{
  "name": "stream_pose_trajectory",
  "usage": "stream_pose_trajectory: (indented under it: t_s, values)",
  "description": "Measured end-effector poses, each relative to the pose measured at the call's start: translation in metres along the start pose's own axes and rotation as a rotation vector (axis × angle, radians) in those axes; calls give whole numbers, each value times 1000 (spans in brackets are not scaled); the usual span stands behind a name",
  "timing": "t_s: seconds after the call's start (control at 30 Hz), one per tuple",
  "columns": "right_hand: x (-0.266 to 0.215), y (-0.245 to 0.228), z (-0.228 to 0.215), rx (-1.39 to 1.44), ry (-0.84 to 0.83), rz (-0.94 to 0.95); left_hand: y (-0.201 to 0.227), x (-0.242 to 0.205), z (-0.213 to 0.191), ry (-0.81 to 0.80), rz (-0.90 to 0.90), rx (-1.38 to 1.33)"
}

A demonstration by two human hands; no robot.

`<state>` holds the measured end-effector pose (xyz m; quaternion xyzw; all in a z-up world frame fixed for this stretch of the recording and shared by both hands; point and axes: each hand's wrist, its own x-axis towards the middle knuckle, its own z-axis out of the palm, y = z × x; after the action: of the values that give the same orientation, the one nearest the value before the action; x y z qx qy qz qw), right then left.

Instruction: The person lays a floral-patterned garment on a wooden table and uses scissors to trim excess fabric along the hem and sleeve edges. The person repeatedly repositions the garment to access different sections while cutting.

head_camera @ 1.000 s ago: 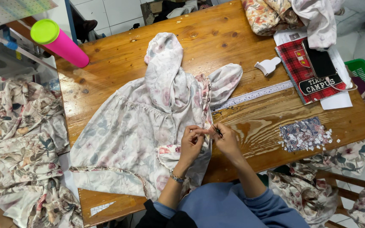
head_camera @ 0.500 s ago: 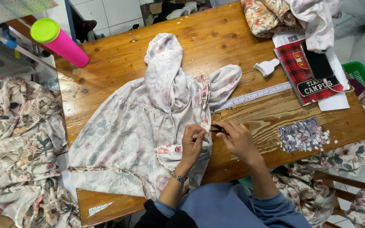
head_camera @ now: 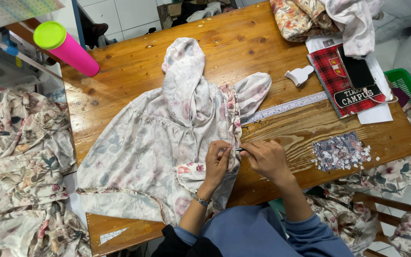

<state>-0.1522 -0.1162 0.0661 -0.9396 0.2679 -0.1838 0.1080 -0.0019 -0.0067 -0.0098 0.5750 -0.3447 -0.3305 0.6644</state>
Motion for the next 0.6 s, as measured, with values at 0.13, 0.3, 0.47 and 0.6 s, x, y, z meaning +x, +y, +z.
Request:
stream_pose_trajectory:
  t_s: [0.13, 0.3, 0.47, 0.6]
  values:
    - [-9, 38, -7, 445, 208, 288, 14, 2, -26, 229, 269, 75]
    - [-32, 76, -23, 818, 354, 683, 26, 0, -102, 495, 212, 120]
    - [-34, 28, 35, 810, -65, 408, -1, -21, -92, -197, -13, 468]
    - [-32, -17, 93, 570, -60, 123, -28, -34, -71, -192, 25, 793]
